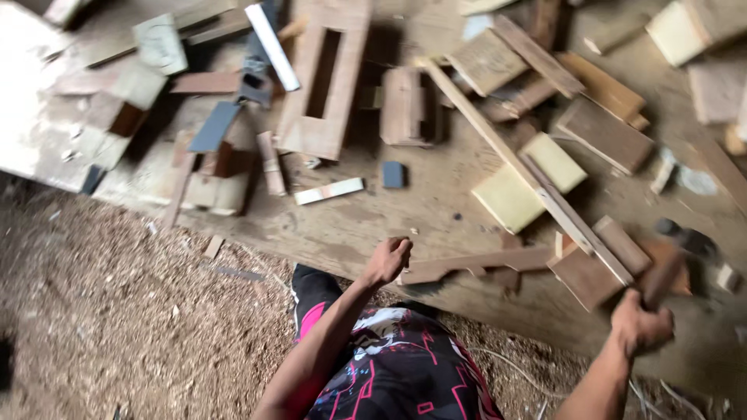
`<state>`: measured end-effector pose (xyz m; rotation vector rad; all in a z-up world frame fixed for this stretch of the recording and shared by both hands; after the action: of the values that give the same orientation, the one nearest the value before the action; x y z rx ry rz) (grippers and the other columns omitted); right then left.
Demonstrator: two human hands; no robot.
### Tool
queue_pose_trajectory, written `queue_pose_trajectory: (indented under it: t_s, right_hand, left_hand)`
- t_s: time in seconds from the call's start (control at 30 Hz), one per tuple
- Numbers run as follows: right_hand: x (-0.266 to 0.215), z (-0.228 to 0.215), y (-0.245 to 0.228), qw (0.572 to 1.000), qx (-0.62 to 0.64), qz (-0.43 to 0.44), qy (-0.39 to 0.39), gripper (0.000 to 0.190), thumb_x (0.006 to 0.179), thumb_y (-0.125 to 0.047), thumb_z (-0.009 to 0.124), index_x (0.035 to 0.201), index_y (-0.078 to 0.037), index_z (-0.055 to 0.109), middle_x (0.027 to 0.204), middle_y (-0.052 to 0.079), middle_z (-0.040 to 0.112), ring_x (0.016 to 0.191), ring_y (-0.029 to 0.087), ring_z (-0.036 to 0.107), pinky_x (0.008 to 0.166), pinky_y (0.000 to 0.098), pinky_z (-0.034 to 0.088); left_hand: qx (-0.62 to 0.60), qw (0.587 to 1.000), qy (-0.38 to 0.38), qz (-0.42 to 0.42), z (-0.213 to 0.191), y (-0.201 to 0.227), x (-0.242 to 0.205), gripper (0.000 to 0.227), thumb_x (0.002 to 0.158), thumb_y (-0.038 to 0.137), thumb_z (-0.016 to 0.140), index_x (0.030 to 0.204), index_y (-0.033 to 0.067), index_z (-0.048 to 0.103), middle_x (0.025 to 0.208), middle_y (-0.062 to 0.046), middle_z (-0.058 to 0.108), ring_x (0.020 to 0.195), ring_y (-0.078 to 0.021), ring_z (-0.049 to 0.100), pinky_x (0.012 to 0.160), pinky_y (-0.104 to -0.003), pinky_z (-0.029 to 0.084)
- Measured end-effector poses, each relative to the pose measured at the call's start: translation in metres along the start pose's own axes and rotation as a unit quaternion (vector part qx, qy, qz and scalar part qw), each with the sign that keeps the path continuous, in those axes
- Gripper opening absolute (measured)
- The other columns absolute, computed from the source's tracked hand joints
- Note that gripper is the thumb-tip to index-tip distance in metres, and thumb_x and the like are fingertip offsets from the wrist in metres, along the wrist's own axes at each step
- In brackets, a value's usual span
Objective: The person assembles small wooden components on a workbench. They use a hammer to tap pieces into place, fit a dark rectangular insert into a wooden frame, and repeatedly adjust and reposition the parts to achieve alignment.
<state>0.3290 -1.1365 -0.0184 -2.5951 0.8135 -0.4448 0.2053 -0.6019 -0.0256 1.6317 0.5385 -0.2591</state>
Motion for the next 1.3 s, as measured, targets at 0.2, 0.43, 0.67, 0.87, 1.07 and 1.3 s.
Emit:
queue_pose_trajectory:
  t_s: [0.2, 0.43, 0.67, 0.87, 1.07, 1.3]
  right_hand:
    - [-0.069, 0.012, -0.070, 0.994, 0.058, -0.087, -0.012, 0.033, 0.093, -0.025, 0.066, 0.091, 0.007, 0.070, 0.088, 0.022, 0.072, 0.088, 0.043, 0.066, 0.081, 0.0542, 0.052]
    - [-0.253, 0.077, -0.226, 0.959, 0.147, -0.092, -0.222, 0.049, 0.105, -0.045, 0.070, 0.089, 0.001, 0.067, 0.085, 0.017, 0.071, 0.074, 0.034, 0.068, 0.069, 0.0479, 0.052]
    - [-0.437, 0.107, -0.404, 0.915, 0.049, -0.237, -0.324, 0.044, 0.095, -0.045, 0.071, 0.080, -0.004, 0.069, 0.065, 0.016, 0.068, 0.057, 0.035, 0.066, 0.055, 0.0480, 0.049]
    - [-0.536, 0.157, -0.541, 0.837, 0.151, -0.323, -0.414, 0.049, 0.093, -0.049, 0.070, 0.077, -0.003, 0.071, 0.060, 0.014, 0.067, 0.054, 0.028, 0.069, 0.052, 0.0418, 0.051]
    - [-0.582, 0.218, -0.647, 0.781, 0.233, -0.266, -0.515, 0.047, 0.095, -0.046, 0.073, 0.085, -0.001, 0.072, 0.067, 0.009, 0.064, 0.060, 0.023, 0.060, 0.056, 0.0426, 0.050]
    - [-0.601, 0.222, -0.660, 0.767, 0.257, -0.171, -0.563, 0.026, 0.089, -0.027, 0.081, 0.080, -0.006, 0.067, 0.068, 0.002, 0.065, 0.054, 0.009, 0.056, 0.046, 0.0293, 0.044]
  left_hand:
    - [0.058, 0.992, 0.104, 0.047, -0.110, 0.037, 0.006, 0.045, 0.101, 0.036, 0.062, 0.077, -0.0022, 0.055, 0.063, -0.013, 0.053, 0.059, -0.0179, 0.050, 0.059, -0.037, 0.046]
    - [0.190, 0.870, 0.383, 0.247, -0.335, 0.074, -0.016, 0.029, 0.092, 0.019, 0.077, 0.076, 0.0023, 0.059, 0.076, -0.015, 0.059, 0.076, -0.0297, 0.056, 0.073, -0.043, 0.045]
    - [0.324, 0.794, 0.469, 0.213, -0.519, 0.041, -0.032, 0.031, 0.078, 0.020, 0.079, 0.094, 0.0013, 0.060, 0.113, -0.019, 0.064, 0.107, -0.0377, 0.055, 0.092, -0.044, 0.044]
    - [0.454, 0.843, 0.253, 0.138, -0.606, -0.022, 0.053, 0.053, 0.074, 0.029, 0.084, 0.107, -0.0031, 0.059, 0.128, -0.019, 0.056, 0.123, -0.0354, 0.046, 0.102, -0.042, 0.041]
    - [0.530, 0.814, -0.013, 0.236, -0.605, -0.035, 0.092, 0.075, 0.070, 0.038, 0.090, 0.120, -0.0075, 0.057, 0.143, -0.019, 0.049, 0.139, -0.0332, 0.038, 0.112, -0.039, 0.039]
    - [0.521, 0.831, -0.119, 0.155, -0.604, -0.038, 0.088, 0.089, 0.064, 0.038, 0.089, 0.136, -0.0033, 0.055, 0.153, -0.013, 0.043, 0.147, -0.0283, 0.038, 0.117, -0.032, 0.043]
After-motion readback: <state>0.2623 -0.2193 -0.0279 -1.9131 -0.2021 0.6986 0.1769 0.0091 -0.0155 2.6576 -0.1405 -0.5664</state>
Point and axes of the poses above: each hand's wrist, its own x-axis towards the middle knuckle, its own z-axis out of the palm, y = z × x, the point moved 5 cm from there along x, towards the middle knuckle
